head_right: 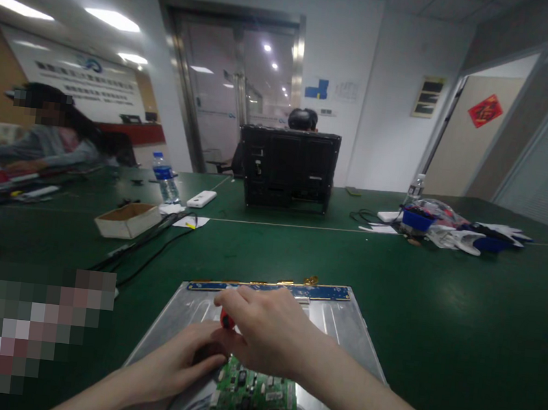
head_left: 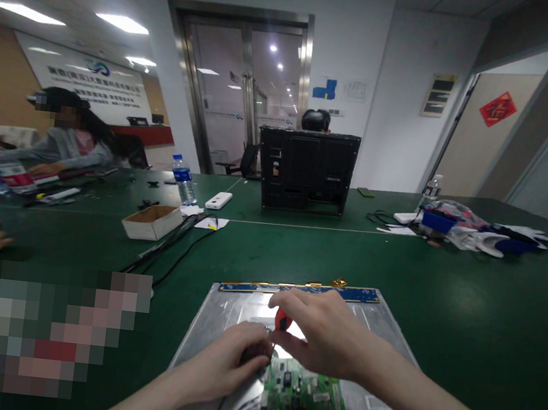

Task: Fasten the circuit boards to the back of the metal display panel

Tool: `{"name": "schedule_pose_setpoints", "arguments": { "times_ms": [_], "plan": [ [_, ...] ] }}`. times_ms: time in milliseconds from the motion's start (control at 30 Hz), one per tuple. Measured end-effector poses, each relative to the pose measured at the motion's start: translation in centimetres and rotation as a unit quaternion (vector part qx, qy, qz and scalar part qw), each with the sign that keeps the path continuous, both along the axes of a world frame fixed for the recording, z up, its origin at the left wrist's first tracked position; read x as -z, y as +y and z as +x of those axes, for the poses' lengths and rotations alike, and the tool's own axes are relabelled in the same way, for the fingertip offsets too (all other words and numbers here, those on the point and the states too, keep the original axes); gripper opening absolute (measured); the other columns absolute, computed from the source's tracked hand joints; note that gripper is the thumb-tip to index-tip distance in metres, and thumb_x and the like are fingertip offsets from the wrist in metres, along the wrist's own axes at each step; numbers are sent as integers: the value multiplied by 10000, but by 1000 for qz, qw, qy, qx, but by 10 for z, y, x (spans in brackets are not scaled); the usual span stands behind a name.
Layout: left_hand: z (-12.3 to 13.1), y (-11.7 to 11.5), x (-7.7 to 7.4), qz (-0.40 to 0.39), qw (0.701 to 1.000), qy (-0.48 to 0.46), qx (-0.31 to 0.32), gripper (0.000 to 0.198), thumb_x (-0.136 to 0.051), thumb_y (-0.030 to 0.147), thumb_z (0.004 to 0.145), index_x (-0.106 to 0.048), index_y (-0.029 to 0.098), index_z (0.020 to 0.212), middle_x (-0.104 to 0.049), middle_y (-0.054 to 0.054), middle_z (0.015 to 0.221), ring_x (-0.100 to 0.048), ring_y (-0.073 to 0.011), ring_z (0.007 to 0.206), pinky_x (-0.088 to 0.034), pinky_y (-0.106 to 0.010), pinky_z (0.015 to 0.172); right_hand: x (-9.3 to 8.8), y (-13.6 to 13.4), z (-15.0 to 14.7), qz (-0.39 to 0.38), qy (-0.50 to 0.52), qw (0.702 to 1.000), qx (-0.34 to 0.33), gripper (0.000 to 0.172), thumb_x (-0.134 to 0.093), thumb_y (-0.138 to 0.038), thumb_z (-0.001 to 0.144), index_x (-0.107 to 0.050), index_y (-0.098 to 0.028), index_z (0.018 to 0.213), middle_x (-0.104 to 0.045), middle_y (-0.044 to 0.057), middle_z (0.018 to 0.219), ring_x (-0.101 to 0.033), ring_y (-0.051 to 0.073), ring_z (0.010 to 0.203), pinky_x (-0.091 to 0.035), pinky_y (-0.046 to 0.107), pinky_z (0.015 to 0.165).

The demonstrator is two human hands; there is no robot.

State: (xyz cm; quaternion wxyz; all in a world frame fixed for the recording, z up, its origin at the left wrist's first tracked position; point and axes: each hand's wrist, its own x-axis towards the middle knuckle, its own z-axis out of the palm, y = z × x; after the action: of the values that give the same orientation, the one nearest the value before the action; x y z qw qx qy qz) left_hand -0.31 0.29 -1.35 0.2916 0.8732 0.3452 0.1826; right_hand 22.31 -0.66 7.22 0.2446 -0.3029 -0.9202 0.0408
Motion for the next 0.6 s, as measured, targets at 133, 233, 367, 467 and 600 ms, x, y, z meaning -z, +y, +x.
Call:
{"name": "schedule_pose_setpoints", "arguments": {
  "times_ms": [133,233,367,467,600],
  "plan": [
    [0,0,0,-1,1000,-2,-1,85,-524,225,949,-601,190,945,-653,-31,894,-553,-188,795,-420,-306,735,-6,-3,2,-36,17,999,-14,361,-577,-246,918,-506,-162,1262,-721,80,1092,-680,214,860,-399,307,616],
    [0,1,-1,-8,1000,6,6,103,-524,244,958,-604,187,925,-645,-26,870,-548,-185,778,-421,-306,728,-13,-7,3,-56,14,998,-19,462,-547,-181,877,-472,-147,1332,-686,115,1184,-669,234,947,-437,320,660],
    [0,1,-1,-8,1000,5,7,110,-514,230,959,-615,189,945,-644,-21,862,-543,-181,765,-415,-298,713,-15,-8,2,-68,0,998,-4,462,-535,-145,865,-494,-152,1325,-698,111,1145,-673,232,918,-441,321,652],
    [0,1,0,-7,1000,6,7,112,-509,211,951,-617,189,971,-648,-25,887,-546,-184,784,-418,-299,724,-10,-7,1,-40,6,999,-3,422,-560,-150,874,-518,-169,1293,-706,93,1136,-680,218,872,-416,309,615],
    [0,-1,-1,-6,1000,13,-6,90,-521,195,932,-607,190,956,-646,-26,886,-542,-185,789,-422,-298,719,-5,-3,1,2,-2,1000,16,284,-637,-219,903,-586,-205,1182,-729,48,1026,-674,193,763,-362,288,567]
  ]
}}
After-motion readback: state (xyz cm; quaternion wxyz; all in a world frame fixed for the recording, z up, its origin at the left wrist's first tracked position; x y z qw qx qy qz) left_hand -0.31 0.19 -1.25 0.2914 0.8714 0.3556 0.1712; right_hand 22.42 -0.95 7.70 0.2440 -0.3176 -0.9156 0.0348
